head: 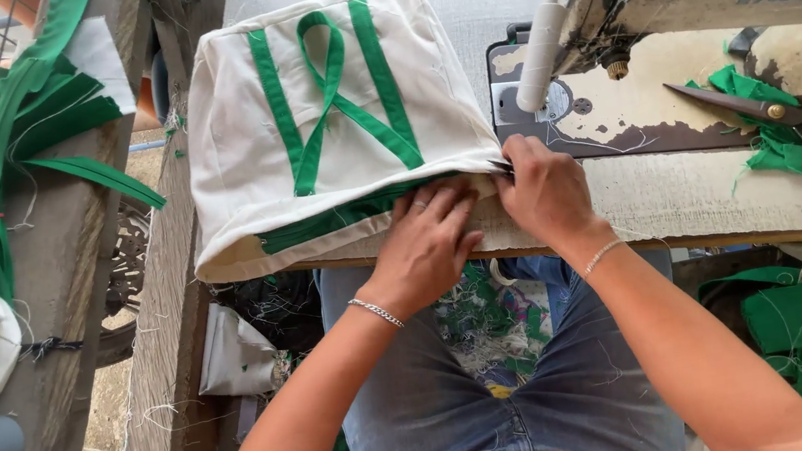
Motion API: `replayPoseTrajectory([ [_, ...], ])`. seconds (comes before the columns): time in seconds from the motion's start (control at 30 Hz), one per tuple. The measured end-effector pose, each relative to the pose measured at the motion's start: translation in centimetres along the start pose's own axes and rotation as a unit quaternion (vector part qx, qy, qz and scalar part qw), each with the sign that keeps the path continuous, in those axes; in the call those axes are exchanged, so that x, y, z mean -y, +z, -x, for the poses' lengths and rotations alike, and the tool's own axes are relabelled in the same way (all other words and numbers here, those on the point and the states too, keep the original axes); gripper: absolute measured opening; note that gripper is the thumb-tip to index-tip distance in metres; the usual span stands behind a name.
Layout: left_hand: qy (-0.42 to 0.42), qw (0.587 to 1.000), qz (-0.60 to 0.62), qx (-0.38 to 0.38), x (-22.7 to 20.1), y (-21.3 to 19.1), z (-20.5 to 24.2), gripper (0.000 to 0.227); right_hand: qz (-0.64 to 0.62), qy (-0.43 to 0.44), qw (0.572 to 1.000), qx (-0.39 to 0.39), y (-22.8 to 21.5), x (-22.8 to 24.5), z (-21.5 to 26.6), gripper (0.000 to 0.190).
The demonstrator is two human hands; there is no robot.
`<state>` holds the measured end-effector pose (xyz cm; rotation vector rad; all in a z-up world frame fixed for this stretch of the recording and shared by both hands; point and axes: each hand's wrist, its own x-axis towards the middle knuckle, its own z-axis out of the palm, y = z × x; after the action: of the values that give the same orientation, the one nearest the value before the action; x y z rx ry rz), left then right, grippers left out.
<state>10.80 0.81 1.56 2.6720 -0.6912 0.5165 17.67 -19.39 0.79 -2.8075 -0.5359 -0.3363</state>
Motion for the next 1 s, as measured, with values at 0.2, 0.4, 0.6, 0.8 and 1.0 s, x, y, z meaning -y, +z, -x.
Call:
replayPoseTrajectory([
  [0.2, -0.073, 0.977, 0.141, 0.144, -0.7, -2.5, -1.0, 0.071, 0.013, 0.003, 1.000, -0.018, 0.6, -1.3, 0.6, 0.023],
  [0.4, -0.115, 0.971, 0.156, 0.141, -0.4, -0.8, -0.4, 0.061, -0.066, 0.042, 0.996, -0.050, -0.1, 0.0, 0.9, 0.023],
  [0.6, -0.123, 0.989, -0.066, -0.044, -0.3, 4.1, -2.3, 0.021, 0.001, -0.005, 0.999, -0.047, 0.9, -0.9, 1.0, 0.033],
  [0.8, -0.127, 0.989, 0.021, -0.076, -0.5, 5.6, -3.6, 0.019, -0.052, -0.021, 0.995, -0.077, -0.3, -0.8, 1.1, 0.032],
  [1.0, -0.151, 0.986, 0.060, -0.039, -1.6, 4.0, -4.2, 0.008, -0.277, -0.033, 0.959, -0.054, -2.3, -0.2, 1.0, 0.034],
])
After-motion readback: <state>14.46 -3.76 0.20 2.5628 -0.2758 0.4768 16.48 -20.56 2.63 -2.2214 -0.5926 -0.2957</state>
